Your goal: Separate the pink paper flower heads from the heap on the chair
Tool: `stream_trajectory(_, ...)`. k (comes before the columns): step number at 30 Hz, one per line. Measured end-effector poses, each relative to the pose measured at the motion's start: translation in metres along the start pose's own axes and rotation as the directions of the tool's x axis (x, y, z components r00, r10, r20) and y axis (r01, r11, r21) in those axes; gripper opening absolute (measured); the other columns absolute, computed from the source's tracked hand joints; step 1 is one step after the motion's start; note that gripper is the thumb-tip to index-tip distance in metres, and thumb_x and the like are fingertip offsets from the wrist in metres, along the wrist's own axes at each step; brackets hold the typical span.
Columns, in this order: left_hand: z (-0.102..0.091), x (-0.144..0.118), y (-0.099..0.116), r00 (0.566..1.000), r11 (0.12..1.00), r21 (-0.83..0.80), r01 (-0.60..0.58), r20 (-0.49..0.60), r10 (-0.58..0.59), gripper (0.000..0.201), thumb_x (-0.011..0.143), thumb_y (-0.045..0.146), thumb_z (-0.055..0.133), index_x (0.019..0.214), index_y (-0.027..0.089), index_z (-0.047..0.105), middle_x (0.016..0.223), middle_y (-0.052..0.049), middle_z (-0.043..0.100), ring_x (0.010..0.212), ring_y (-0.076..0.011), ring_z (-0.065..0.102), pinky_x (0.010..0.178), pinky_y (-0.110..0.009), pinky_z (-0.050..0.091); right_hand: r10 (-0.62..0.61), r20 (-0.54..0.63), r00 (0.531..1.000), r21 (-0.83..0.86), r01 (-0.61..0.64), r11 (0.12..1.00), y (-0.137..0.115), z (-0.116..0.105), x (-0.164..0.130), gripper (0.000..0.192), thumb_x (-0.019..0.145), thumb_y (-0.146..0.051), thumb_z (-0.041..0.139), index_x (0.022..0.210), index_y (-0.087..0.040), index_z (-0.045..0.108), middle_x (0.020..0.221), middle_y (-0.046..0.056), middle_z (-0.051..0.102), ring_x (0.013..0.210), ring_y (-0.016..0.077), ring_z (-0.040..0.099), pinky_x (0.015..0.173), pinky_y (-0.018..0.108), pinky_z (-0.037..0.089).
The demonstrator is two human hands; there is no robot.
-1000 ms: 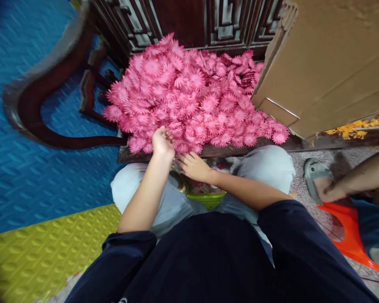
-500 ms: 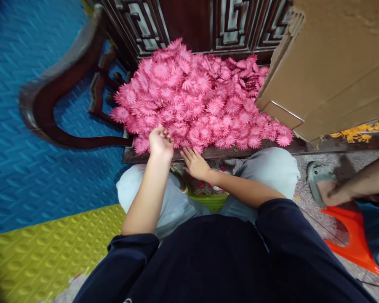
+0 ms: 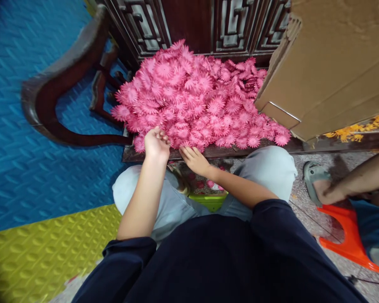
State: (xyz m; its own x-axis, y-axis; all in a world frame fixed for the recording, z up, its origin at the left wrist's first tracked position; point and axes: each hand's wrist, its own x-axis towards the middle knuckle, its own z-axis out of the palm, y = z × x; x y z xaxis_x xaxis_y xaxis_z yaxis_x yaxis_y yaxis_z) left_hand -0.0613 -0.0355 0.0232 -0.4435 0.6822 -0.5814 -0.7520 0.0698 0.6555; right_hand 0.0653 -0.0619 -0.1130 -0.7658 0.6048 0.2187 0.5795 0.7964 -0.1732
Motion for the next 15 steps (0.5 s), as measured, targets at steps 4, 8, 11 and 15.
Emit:
stream_trajectory(4,-0.005,0.002,-0.002,1.000,1.000,0.005,-0.007,-0.010,0.007,0.013,0.073,0.009,0.040,0.065,0.018,0.036,0.048,0.008,0.035,0.036,-0.0046,0.030,0.041,-0.018,0.021,-0.046,-0.011,0.999,0.001,0.046,0.999,-0.001,0.000,-0.010,0.049,0.089,-0.015,0.032,0.138,-0.018,0.033,0.136,0.012,0.046,0.125,0.0226,0.039,0.104,0.041,0.029)
stream_trajectory(8,-0.009,0.003,-0.004,1.000,0.999,0.043,-0.011,0.003,0.011,0.012,0.072,0.010,0.042,0.066,0.018,0.037,0.050,0.007,0.036,0.036,-0.0046,0.030,0.041,-0.018,0.021,-0.059,-0.028,0.998,0.012,0.060,0.998,-0.002,0.000,-0.021,0.052,0.089,-0.015,0.036,0.139,-0.028,0.029,0.134,0.009,0.048,0.125,0.0209,0.039,0.105,0.040,0.027)
stream_trajectory(11,-0.010,0.005,-0.003,1.000,0.998,0.065,-0.010,-0.004,0.010,0.010,0.071,0.010,0.044,0.067,0.018,0.038,0.051,0.008,0.036,0.037,-0.0045,0.031,0.042,-0.018,0.021,-0.039,-0.029,0.999,0.044,0.041,0.998,-0.004,-0.001,-0.028,0.053,0.087,-0.014,0.038,0.137,-0.031,0.033,0.130,0.007,0.051,0.122,0.0202,0.041,0.104,0.039,0.028)
stream_trajectory(15,-0.012,0.008,-0.005,0.996,0.991,0.101,-0.087,-0.013,0.089,0.008,0.072,0.010,0.041,0.069,0.018,0.040,0.051,0.008,0.033,0.039,-0.0051,0.028,0.044,-0.019,0.020,0.022,-0.066,0.998,0.086,-0.016,0.996,-0.010,-0.010,-0.034,0.043,0.086,-0.020,0.040,0.127,-0.032,0.048,0.118,0.006,0.055,0.115,0.0213,0.044,0.102,0.041,0.028)
